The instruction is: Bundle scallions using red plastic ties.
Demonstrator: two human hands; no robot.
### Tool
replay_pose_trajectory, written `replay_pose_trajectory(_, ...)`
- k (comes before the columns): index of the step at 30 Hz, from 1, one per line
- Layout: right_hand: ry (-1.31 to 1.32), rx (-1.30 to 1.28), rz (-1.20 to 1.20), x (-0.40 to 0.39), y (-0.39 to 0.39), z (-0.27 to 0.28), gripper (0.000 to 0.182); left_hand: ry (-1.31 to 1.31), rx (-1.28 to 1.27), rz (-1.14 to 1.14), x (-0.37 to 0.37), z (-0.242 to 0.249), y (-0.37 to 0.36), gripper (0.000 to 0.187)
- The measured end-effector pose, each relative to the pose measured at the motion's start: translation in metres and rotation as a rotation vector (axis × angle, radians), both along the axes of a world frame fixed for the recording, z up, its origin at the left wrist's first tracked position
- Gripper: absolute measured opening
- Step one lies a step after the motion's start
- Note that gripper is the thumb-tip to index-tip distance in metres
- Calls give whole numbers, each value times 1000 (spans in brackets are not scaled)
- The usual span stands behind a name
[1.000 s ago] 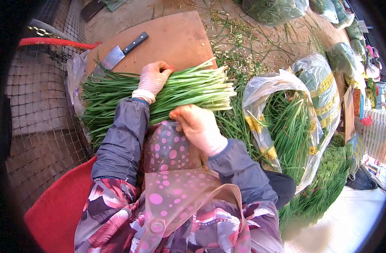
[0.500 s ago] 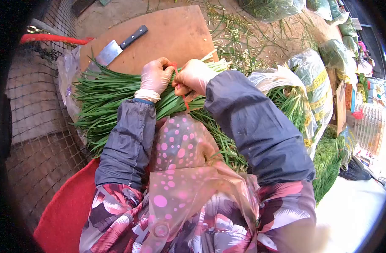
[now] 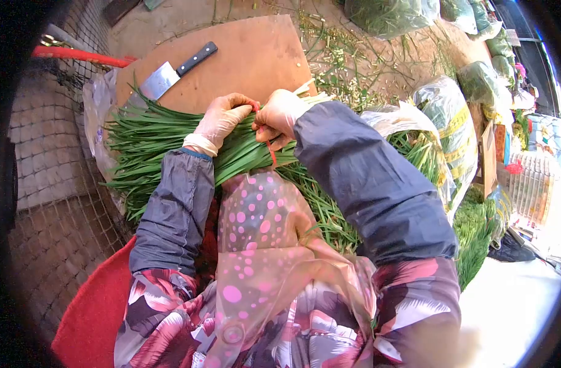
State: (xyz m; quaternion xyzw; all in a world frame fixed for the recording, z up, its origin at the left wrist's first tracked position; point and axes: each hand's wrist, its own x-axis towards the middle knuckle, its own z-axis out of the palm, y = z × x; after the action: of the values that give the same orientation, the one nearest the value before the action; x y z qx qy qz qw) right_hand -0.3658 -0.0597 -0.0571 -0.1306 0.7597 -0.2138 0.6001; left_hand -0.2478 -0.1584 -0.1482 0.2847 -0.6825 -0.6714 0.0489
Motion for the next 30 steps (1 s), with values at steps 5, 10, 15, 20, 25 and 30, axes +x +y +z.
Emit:
replay_pose_trajectory(5,23,-14,8,0,-1,1,15,-63,20,58,-3,10,5,20)
replay_pose_trajectory(10,281,-83,287,7,9,8,24,-15,-287,79,0,13,14,12)
replay_pose_trajectory(15,1137,-436,913,0,38,35,84,297,-960,79,4,33,24,9)
replay_pose_trajectory(20,1070,-454,1038,1,52,-18,125,296,-881,12,15,61,55,8)
replay_pose_trajectory(25,888,-459,1073,-23,25,-23,115,157,-771,68,19,50,75,7)
replay_pose_trajectory(30,1188,-599,956,-4,56,-12,119,149,-304,274,10,40,49,9)
